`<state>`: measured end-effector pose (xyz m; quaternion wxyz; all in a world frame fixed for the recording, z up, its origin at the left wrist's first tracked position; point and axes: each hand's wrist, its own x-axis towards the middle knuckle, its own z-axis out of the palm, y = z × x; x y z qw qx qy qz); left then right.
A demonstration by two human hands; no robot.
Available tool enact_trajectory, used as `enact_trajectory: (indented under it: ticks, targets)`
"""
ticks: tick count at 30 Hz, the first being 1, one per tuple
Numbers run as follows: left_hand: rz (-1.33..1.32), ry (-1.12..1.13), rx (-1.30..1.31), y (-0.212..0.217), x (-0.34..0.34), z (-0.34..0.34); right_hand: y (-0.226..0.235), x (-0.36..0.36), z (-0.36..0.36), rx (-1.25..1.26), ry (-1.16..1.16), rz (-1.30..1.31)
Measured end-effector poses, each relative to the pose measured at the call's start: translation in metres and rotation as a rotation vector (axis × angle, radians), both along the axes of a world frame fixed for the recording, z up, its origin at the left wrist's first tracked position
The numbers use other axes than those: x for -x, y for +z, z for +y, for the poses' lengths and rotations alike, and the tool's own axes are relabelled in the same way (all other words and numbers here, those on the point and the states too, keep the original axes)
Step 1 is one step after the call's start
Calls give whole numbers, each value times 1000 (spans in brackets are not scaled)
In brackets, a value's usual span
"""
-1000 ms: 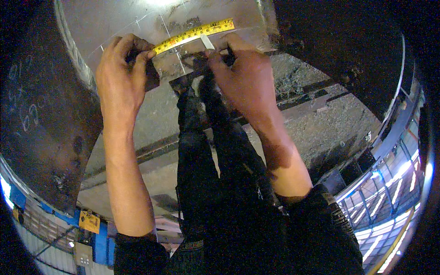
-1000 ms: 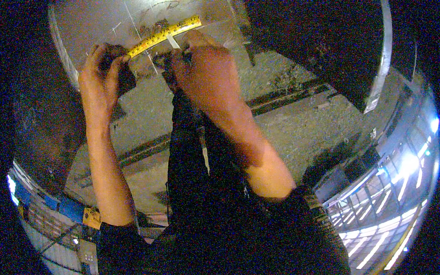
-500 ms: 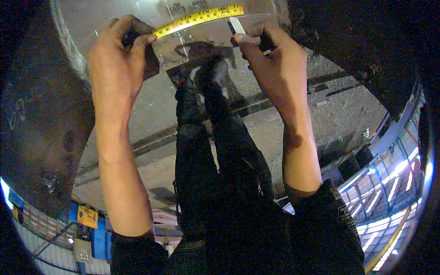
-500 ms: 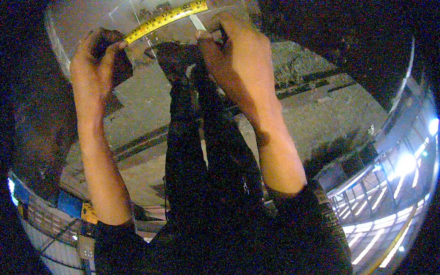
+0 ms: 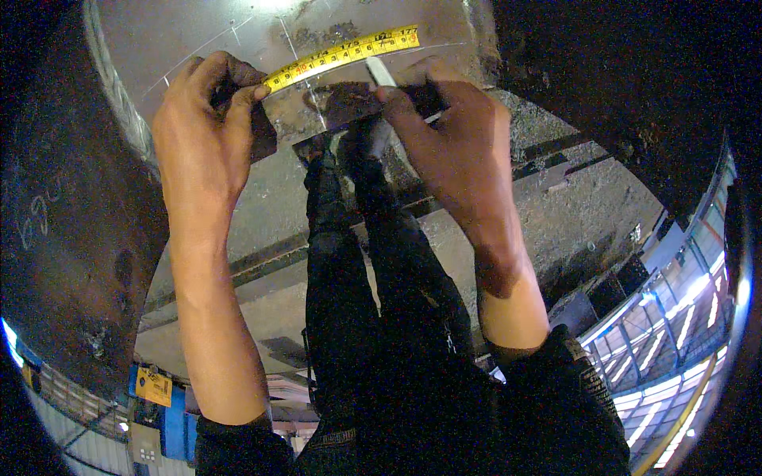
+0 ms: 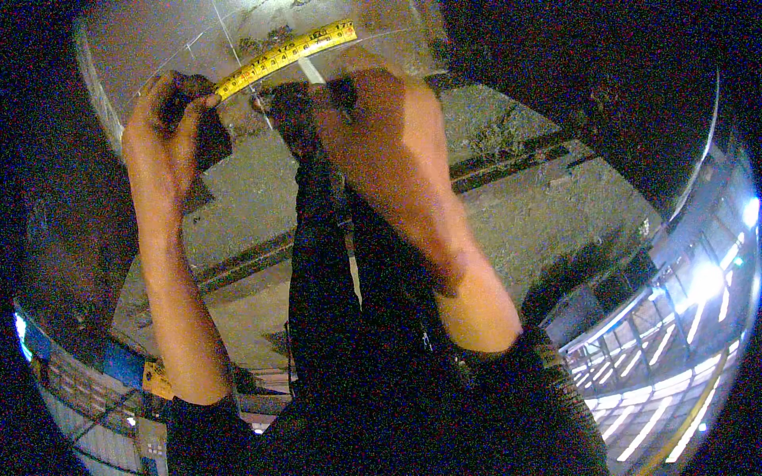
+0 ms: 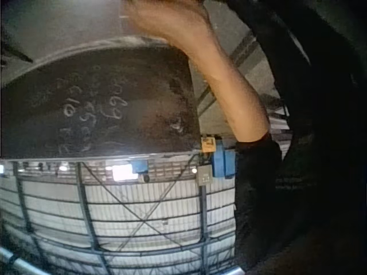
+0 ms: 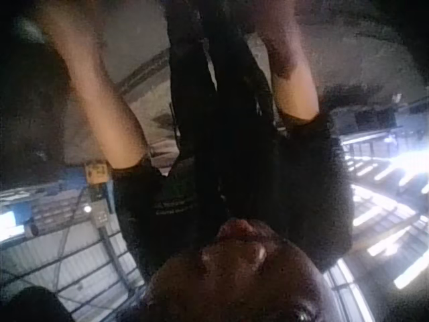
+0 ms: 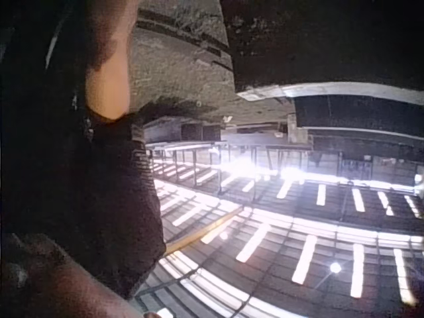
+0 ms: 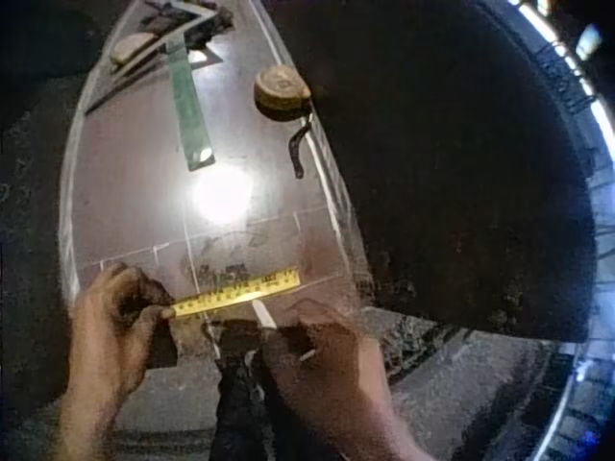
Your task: The person measures and marks a large metal sheet using a tape measure, ruler, and marker. They repeatedly position the tools, draw straight lines, and adjust the sheet to continue marking across its surface.
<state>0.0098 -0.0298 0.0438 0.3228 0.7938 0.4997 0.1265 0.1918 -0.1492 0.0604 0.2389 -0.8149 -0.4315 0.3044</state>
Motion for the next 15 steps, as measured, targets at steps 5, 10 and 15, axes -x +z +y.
enact_trajectory:
  ticks: [5,10,15]
  targets:
    - [11,-42,-45,0,2,0,-16,14,3,-49,-13,5]
    - [-5,2,-3,-6,-3,-3,-21,11,0,-43,10,-40]
    - [1,-49,6,-6,5,11,-23,20,12,-21,9,-7]
